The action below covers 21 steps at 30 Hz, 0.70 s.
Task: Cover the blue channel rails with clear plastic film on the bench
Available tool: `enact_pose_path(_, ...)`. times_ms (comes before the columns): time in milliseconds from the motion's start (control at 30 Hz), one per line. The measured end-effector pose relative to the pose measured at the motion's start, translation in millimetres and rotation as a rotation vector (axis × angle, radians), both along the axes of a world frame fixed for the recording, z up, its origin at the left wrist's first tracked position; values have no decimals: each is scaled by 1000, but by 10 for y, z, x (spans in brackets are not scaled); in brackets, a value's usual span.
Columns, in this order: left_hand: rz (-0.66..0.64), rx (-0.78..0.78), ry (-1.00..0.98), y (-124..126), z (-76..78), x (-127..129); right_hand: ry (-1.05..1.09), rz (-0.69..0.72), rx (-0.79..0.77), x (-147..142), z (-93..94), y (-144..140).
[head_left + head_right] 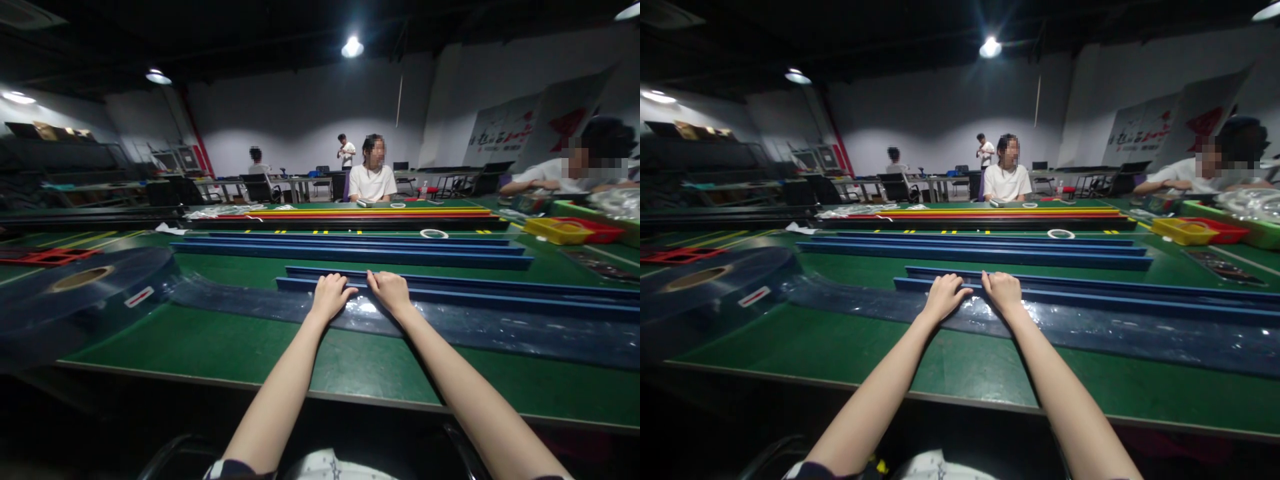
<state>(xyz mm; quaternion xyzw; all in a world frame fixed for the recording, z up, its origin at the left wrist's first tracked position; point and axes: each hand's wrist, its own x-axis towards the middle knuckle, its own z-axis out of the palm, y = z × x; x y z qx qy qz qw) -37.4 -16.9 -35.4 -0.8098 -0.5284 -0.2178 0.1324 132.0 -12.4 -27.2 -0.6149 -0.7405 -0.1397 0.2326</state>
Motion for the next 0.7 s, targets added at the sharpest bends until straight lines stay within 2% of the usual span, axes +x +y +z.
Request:
enact_pose_path(300, -21, -19, -16, -26, 20, -13, -39, 51, 43, 114, -1, 29)
enact_pose_path(400, -12, -32, -20, -41, 45, -17, -48, 24, 38, 200, 8, 7)
enact_pose_path(567, 133, -43, -23, -38, 81, -62, -57, -74, 19, 329, 15, -27)
enact_pose_path(700, 233, -72, -21, -19, 98, -96, -88, -32, -60, 368, 57, -73)
